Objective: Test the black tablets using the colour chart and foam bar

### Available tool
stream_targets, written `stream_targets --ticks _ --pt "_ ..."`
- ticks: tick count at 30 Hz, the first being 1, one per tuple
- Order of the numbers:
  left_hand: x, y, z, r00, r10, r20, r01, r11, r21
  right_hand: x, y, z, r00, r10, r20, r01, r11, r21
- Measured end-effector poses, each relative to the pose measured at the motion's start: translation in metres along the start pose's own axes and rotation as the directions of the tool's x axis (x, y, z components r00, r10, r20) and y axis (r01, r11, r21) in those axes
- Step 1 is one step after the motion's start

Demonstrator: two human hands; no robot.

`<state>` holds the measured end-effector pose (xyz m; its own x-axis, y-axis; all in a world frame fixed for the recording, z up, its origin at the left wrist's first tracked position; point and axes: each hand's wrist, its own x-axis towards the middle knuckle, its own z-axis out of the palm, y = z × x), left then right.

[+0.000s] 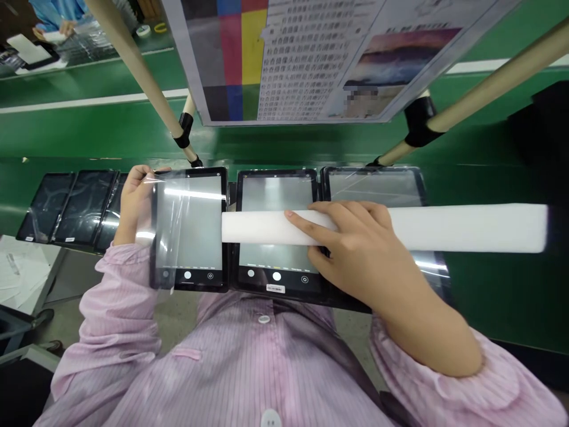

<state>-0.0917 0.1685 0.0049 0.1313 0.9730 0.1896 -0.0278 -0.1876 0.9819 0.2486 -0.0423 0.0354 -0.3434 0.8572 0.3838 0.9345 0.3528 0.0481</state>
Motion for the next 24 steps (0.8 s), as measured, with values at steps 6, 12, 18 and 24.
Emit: stream_targets --ticks 6,12,18,24 --pt "0.004 -0.017 0.006 0.995 -0.1 -0.004 0.1 0.995 -0.002 0.002 0.0 0.007 1.0 -0.002 -0.002 0.002 1.0 0.003" --pt "0.01 -0.031 0.003 0.99 -0.129 -0.06 0.131 0.991 0.032 -0.014 0.019 0.003 0.997 0.072 0.03 -0.071 0.997 -0.016" --pt "-0.017 -0.012 -0.008 0.97 -0.165 -0.178 0.192 0.97 0.148 -0.074 0.064 -0.013 0.948 0.306 0.091 -0.305 0.952 -0.022" --pt "-0.073 0.005 -0.02 0.936 -0.28 -0.212 0.339 0.878 0.339 -0.099 0.074 -0.016 0.882 0.441 0.167 -0.456 0.888 0.063"
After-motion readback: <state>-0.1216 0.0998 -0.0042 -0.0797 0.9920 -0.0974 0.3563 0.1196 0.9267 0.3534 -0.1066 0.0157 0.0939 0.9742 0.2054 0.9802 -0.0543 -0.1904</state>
